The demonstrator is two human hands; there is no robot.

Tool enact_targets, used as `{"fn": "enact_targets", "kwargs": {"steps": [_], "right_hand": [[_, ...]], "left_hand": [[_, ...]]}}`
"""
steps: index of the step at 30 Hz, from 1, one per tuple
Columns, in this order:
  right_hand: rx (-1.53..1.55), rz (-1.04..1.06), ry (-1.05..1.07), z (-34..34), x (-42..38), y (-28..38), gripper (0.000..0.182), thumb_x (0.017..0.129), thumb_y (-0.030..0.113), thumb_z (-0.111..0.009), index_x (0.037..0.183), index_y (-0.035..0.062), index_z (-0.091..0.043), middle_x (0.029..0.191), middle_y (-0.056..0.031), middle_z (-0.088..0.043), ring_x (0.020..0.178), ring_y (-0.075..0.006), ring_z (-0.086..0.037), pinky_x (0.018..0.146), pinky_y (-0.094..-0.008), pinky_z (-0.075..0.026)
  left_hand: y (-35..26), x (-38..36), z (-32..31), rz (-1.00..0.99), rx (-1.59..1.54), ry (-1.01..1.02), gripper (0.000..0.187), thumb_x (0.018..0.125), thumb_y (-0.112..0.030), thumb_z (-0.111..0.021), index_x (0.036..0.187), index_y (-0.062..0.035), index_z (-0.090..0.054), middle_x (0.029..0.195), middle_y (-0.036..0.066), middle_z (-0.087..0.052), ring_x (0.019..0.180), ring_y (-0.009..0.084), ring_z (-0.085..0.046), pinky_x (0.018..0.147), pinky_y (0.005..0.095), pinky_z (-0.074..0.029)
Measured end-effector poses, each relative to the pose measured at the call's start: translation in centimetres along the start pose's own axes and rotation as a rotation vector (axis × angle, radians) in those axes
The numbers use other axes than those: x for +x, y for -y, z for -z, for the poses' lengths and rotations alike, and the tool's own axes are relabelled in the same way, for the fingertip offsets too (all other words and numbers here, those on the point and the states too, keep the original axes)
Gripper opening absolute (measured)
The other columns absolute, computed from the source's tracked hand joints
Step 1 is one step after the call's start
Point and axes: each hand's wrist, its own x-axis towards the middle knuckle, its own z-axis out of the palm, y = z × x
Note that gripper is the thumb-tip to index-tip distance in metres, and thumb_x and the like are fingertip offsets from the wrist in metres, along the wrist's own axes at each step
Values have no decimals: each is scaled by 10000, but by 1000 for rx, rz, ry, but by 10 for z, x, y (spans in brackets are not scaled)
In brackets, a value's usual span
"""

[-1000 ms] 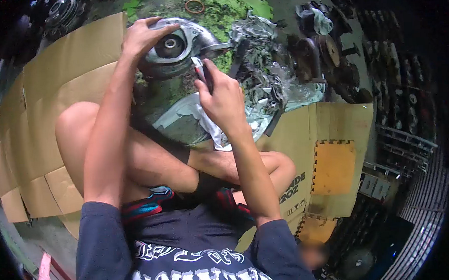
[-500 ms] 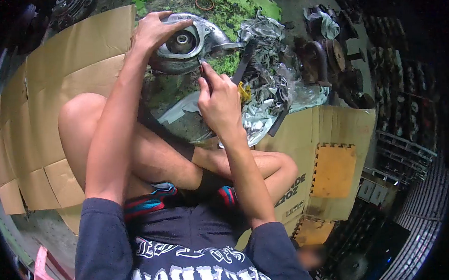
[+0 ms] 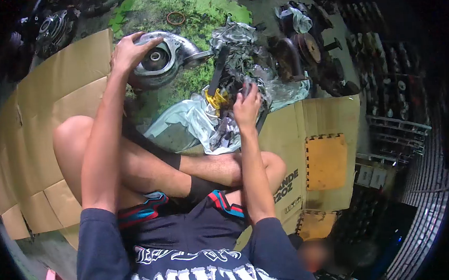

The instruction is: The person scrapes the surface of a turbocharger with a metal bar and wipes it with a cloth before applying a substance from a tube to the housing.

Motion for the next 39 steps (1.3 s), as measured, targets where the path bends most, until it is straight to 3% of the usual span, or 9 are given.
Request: {"fn": "enact_targets", "kwargs": {"steps": [2, 6, 9, 15, 19, 22, 26, 31, 39], "right_hand": [[-539, 241, -298, -6, 12, -5, 458, 908, 204, -710, 1282, -15, -563, 1190, -297, -644, 1104, -480, -625, 965, -528, -494], [-34, -62, 238, -28, 17, 43, 481, 929, 265, -728, 1248, -32, -524, 1141, -287, -659, 1049, -472, -665, 898, -550, -527], [-202, -125, 144, -69, 11, 56, 509, 889, 325, -772, 1127, -70, -557, 948, -302, -712, 944, -488, -706, 846, -558, -550], [-80, -381, 295, -68, 22, 23, 639, 761, 411, -795, 1122, -62, -561, 1044, -326, -717, 1024, -495, -693, 922, -536, -545], [-3, -250, 377, -54, 14, 9, 564, 802, 286, -713, 1192, -74, -522, 1064, -341, -685, 1007, -518, -669, 887, -551, -530], [138, -129, 124, -49, -6, 20, 392, 918, 56, -508, 1274, -49, -380, 991, -312, -660, 901, -524, -645, 813, -598, -474], [487, -109, 42, -31, -44, 51, 530, 969, 52, -475, 1473, 30, -313, 1023, -317, -646, 865, -491, -651, 742, -572, -486], [296, 96, 122, -33, -88, 118, 706, 1044, 161, -511, 1673, 214, -195, 1021, -286, -591, 767, -484, -640, 685, -558, -522], [407, 116, 159, -71, -76, 150, 683, 1043, 126, -535, 1657, 111, -236, 902, -281, -576, 726, -474, -593, 663, -538, -485]], "left_hand": [[3, -1, -4, -8, 0, -30, 956, 707, -787, -737, 1381, -112, -671, 1335, 182, -692, 1254, 325, -657, 1079, 447, -497], [2, -1, -10, -8, 120, -32, 975, 754, -840, -659, 1443, -152, -616, 1337, 229, -669, 1277, 377, -624, 1085, 492, -488], [-7, -12, -9, 44, 264, -106, 928, 820, -861, -569, 1459, -189, -598, 1298, 257, -673, 1247, 431, -625, 1075, 510, -482], [-28, -20, 8, 143, 346, 4, 1012, 854, -822, -562, 1491, -38, -508, 1360, 285, -635, 1291, 433, -603, 1088, 530, -465], [-23, -21, 6, 113, 315, -32, 1033, 844, -821, -570, 1517, -42, -478, 1354, 285, -640, 1296, 442, -599, 1103, 511, -453], [-28, -28, 6, 152, 322, -12, 969, 880, -781, -558, 1493, -33, -495, 1354, 296, -634, 1297, 440, -598, 1105, 509, -446], [-23, -34, -3, 178, 286, -77, 875, 932, -732, -523, 1479, -48, -512, 1345, 286, -639, 1280, 438, -605, 1084, 514, -454], [-23, -44, -5, 152, 214, -101, 813, 941, -727, -513, 1477, -117, -540, 1380, 247, -628, 1311, 417, -582, 1096, 491, -443], [-15, -43, -12, 167, 126, -178, 803, 929, -692, -565, 1467, -95, -553, 1339, 281, -637, 1287, 442, -591, 1092, 509, -445]]}}
